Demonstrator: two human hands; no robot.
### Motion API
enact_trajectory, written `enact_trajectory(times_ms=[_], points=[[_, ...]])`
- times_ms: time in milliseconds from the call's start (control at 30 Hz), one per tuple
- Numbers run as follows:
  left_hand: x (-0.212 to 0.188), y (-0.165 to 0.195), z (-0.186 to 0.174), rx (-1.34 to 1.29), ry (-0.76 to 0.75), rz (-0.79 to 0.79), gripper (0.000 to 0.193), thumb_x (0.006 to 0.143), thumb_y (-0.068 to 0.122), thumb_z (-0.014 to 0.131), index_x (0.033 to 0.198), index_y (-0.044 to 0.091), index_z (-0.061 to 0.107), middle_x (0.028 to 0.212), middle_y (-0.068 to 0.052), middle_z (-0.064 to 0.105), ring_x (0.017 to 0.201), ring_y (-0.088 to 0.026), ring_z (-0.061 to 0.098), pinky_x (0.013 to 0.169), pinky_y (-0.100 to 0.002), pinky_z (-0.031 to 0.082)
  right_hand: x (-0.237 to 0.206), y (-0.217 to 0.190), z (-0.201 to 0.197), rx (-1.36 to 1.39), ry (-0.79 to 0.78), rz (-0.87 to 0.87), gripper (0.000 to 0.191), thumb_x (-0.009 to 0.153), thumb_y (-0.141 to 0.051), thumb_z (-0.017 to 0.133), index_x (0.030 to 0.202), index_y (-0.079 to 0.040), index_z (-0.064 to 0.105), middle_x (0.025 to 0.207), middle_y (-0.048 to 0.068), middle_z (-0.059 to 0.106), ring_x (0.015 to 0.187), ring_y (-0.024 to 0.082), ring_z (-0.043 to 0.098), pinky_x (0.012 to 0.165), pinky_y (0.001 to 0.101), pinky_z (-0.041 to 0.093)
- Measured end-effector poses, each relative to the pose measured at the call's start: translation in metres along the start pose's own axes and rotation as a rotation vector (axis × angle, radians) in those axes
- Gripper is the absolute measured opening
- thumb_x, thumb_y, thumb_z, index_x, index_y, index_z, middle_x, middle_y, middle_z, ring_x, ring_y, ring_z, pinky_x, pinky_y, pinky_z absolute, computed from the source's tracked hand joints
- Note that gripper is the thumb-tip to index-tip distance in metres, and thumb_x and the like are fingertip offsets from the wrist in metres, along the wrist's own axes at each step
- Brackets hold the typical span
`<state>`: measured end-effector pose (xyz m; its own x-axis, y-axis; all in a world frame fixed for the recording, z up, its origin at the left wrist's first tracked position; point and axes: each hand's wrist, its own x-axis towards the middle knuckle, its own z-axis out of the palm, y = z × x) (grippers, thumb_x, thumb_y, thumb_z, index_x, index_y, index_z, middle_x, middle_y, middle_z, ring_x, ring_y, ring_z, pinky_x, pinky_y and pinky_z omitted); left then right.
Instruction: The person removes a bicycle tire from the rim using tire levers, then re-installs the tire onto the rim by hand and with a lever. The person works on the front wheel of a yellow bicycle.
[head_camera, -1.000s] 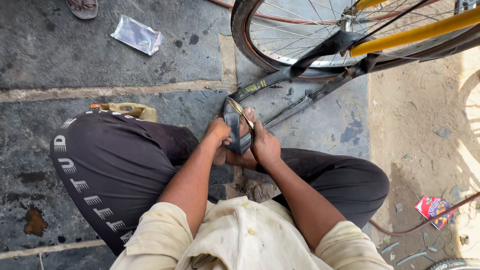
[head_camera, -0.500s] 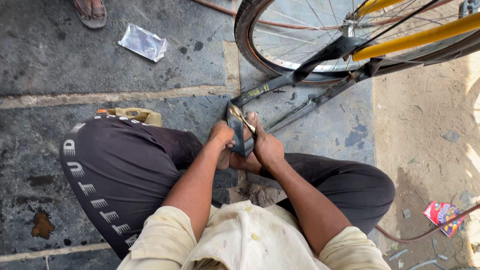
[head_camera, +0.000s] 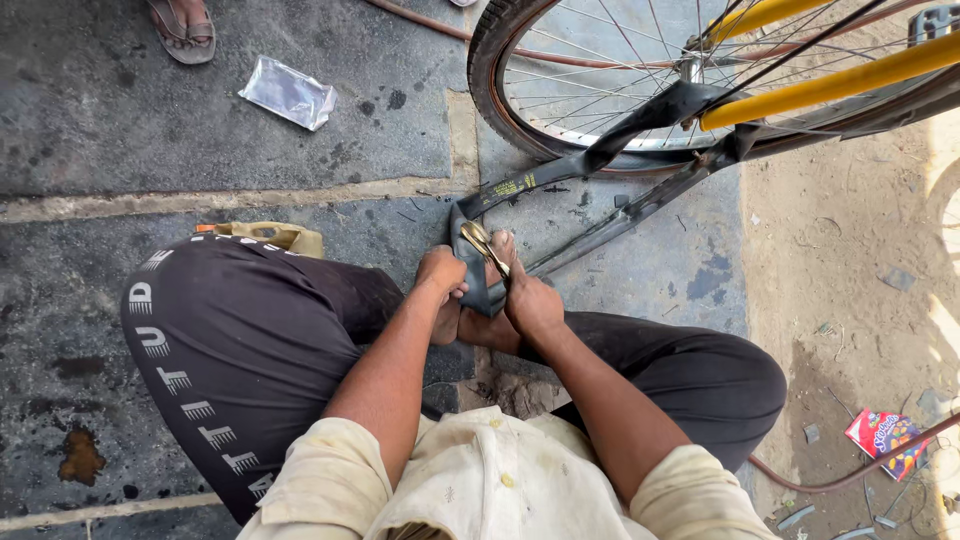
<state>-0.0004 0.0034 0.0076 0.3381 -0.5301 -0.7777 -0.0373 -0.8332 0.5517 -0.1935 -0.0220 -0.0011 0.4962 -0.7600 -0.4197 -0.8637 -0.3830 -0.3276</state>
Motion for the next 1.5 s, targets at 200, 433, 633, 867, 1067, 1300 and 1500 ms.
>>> enact_trajectory(times_ms=[200, 433, 633, 867, 1067, 1300, 1500], points=[[-0.002, 0.0, 0.0, -0.006, -0.01, -0.036, 0.023, 0.091, 0.004, 0.051, 0.102, -0.007, 0.069, 0.076, -0.019, 0.074, 0.055, -0.026, 0.071, 0.043, -0.039, 0.05, -0.001, -0.003, 0.001, 0.08, 0.094, 0.003, 0.024, 0.102, -0.023, 0.04, 0.117, -0.009, 0.053, 0.093, 0.026, 0.071, 0.086, 0.047, 0.069, 0.075, 0.0586, 0.053], [-0.003, 0.0, 0.002, -0.048, 0.015, 0.059, 0.022, 0.094, 0.013, 0.061, 0.103, -0.005, 0.07, 0.084, -0.017, 0.076, 0.059, -0.023, 0.074, 0.046, -0.037, 0.056, -0.002, -0.001, -0.003, 0.093, 0.171, 0.013, 0.021, 0.105, -0.026, 0.044, 0.115, -0.008, 0.05, 0.086, 0.024, 0.071, 0.085, 0.047, 0.069, 0.072, 0.0601, 0.052], [0.0, -0.002, 0.004, -0.031, 0.013, 0.075, 0.02, 0.097, 0.013, 0.063, 0.101, -0.006, 0.069, 0.081, -0.015, 0.075, 0.057, -0.021, 0.075, 0.043, -0.034, 0.057, -0.006, -0.006, -0.009, 0.057, 0.089, -0.058, 0.026, 0.099, -0.021, 0.048, 0.123, -0.01, 0.052, 0.085, 0.023, 0.071, 0.08, 0.046, 0.069, 0.071, 0.0585, 0.052], [-0.007, 0.004, 0.001, -0.029, -0.021, -0.019, 0.018, 0.098, 0.017, 0.065, 0.104, -0.001, 0.066, 0.077, -0.014, 0.076, 0.054, -0.022, 0.07, 0.039, -0.038, 0.045, -0.006, -0.003, 0.003, 0.041, 0.084, -0.074, 0.041, 0.093, -0.012, 0.05, 0.133, -0.004, 0.047, 0.09, 0.025, 0.071, 0.08, 0.046, 0.068, 0.069, 0.0571, 0.053], [-0.009, 0.006, -0.001, -0.136, -0.043, -0.004, 0.021, 0.098, 0.014, 0.063, 0.11, -0.003, 0.06, 0.085, -0.015, 0.075, 0.061, -0.025, 0.072, 0.043, -0.038, 0.049, -0.003, -0.007, -0.005, 0.053, 0.14, -0.079, 0.047, 0.094, -0.015, 0.049, 0.139, -0.005, 0.043, 0.09, 0.024, 0.072, 0.082, 0.046, 0.069, 0.07, 0.056, 0.054], [0.0, 0.0, 0.006, -0.399, -0.131, 0.025, 0.018, 0.099, 0.005, 0.057, 0.113, -0.006, 0.059, 0.096, -0.021, 0.071, 0.065, -0.028, 0.075, 0.048, -0.037, 0.06, -0.004, -0.015, -0.014, 0.099, 0.094, -0.026, 0.026, 0.102, -0.022, 0.046, 0.124, -0.007, 0.049, 0.09, 0.024, 0.073, 0.085, 0.047, 0.068, 0.074, 0.0588, 0.051], [0.001, -0.001, 0.006, -0.363, -0.099, 0.046, 0.021, 0.099, 0.007, 0.06, 0.112, -0.009, 0.062, 0.1, -0.019, 0.071, 0.067, -0.026, 0.076, 0.05, -0.034, 0.061, -0.001, -0.014, -0.007, 0.067, 0.053, -0.044, 0.023, 0.102, -0.025, 0.046, 0.117, -0.008, 0.05, 0.089, 0.024, 0.072, 0.084, 0.045, 0.07, 0.074, 0.0569, 0.053]])
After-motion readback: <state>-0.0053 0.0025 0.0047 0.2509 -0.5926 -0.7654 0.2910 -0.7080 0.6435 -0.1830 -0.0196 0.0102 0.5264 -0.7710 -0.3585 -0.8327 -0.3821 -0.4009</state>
